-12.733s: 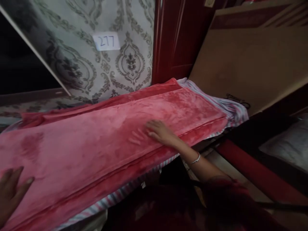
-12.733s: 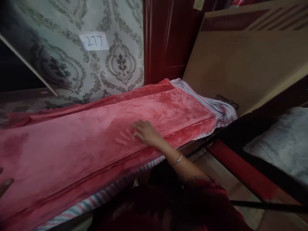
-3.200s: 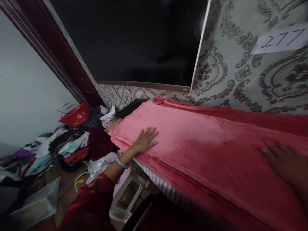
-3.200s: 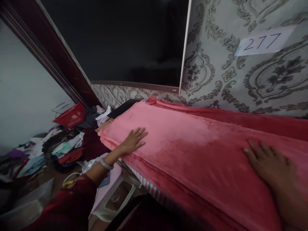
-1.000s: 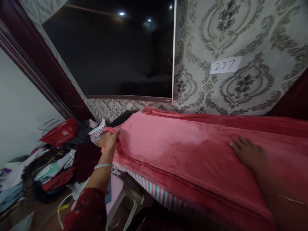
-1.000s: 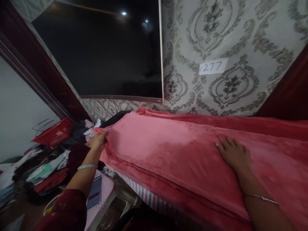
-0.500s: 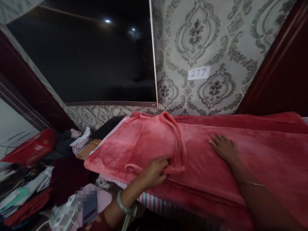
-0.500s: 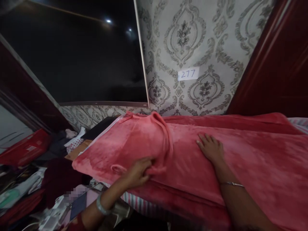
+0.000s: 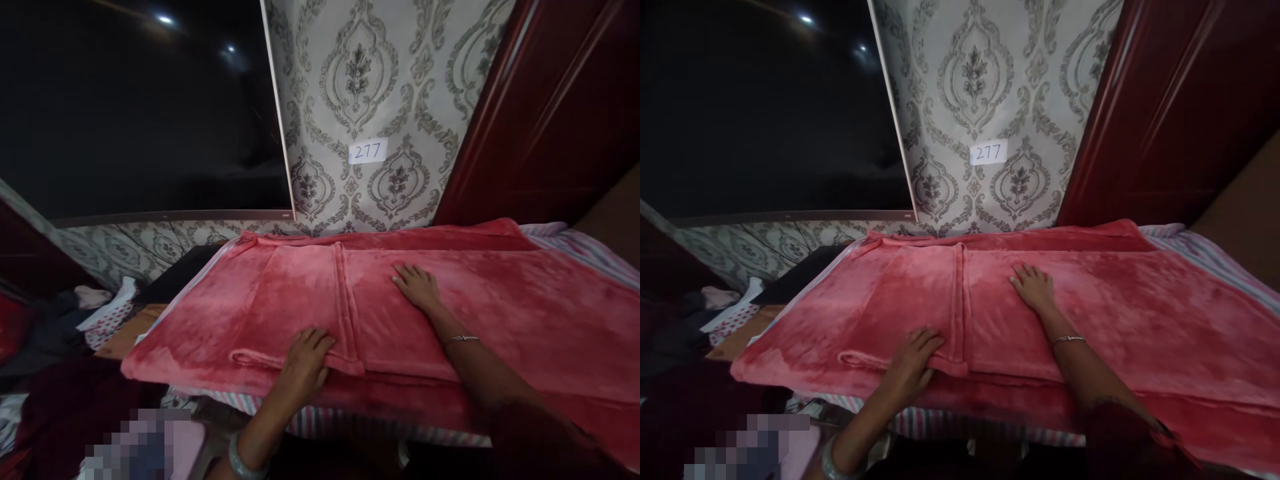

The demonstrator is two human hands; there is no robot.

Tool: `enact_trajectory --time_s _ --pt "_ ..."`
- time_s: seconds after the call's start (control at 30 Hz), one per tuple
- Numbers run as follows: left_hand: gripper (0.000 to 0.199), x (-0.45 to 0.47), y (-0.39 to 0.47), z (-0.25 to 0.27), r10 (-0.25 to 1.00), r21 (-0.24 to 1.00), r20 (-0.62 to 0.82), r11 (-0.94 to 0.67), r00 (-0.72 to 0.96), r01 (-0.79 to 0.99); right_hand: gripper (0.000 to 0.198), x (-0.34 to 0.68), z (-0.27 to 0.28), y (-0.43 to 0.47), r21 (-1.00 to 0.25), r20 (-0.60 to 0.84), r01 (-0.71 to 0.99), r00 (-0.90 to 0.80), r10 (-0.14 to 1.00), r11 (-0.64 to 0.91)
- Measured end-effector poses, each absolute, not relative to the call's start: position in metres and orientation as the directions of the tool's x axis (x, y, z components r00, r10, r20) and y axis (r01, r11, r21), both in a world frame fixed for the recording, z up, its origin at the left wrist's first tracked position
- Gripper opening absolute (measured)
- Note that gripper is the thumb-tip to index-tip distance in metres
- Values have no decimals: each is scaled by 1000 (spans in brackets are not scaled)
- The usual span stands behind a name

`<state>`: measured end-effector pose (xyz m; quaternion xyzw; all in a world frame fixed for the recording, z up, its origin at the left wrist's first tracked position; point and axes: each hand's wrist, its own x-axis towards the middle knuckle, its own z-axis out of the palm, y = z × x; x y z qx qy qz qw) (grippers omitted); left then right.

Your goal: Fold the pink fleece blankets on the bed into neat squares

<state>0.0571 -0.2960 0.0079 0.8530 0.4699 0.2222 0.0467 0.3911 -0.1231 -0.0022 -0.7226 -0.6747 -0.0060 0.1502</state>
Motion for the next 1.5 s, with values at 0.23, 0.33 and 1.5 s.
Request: enact_trajectory --time_s 0.23,0.33,1.5 --pt "67 60 -295 -3 812 281 370 -560 451 779 36 340 31 -105 -510 250 847 -24 968 153" --pt "62 64 -296 0 798 289 374 -584 472 758 35 300 40 -85 -569 225 803 -57 973 178" --pt "63 86 -308 13 858 232 410 -426 309 875 36 257 50 -199 -852 -252 516 -259 932 -87"
